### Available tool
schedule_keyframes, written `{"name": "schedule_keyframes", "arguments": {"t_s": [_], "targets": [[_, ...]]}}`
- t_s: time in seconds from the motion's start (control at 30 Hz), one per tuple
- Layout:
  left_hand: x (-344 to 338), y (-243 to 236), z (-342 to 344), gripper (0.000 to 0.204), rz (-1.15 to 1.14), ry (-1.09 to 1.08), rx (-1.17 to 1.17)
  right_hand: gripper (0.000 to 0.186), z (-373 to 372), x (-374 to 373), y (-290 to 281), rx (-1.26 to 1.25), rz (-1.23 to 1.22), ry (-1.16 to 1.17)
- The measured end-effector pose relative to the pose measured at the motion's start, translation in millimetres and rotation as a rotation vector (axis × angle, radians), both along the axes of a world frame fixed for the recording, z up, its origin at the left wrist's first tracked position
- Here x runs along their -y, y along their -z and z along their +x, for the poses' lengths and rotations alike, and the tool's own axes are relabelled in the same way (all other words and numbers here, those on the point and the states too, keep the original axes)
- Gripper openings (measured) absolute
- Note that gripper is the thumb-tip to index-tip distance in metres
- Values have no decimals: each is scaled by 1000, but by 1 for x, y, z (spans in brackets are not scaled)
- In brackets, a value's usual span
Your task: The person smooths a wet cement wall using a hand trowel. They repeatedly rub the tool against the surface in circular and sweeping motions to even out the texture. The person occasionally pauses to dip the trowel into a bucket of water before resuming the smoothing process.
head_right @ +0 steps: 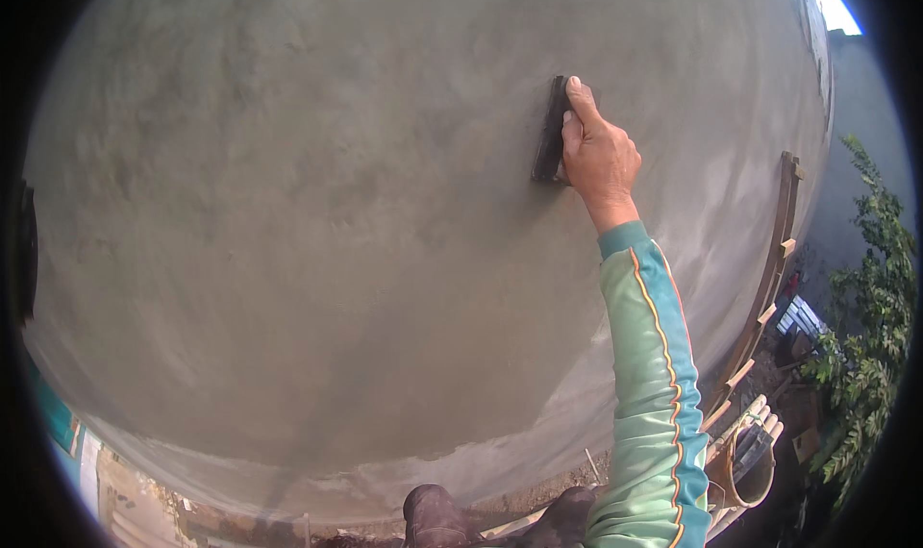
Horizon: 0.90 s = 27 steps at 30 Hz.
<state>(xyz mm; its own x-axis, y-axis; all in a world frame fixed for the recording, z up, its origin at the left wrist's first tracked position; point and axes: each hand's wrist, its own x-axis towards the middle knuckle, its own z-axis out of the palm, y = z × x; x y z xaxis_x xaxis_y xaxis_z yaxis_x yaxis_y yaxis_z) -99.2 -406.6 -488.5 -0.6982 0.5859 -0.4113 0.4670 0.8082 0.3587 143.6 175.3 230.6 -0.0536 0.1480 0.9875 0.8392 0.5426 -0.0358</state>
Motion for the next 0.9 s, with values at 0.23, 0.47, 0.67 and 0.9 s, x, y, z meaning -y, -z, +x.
{"name": "schedule_keyframes", "arguments": {"t_s": [0.23,0.47,0.67,0.9], "targets": [[2,4,2,78,-8,-4,6,44,-5,-1,6,-43,-121,40],[-6,-4,-2,78,-23,15,6,51,71,-28,-55,-331,-345,7],[-2,2,6,79,-36,-11,6,52,36,-29,-12,-249,-194,-164],[5,2,7,80,-68,-14,7,54,-72,39,52,225,190,-105]]}}
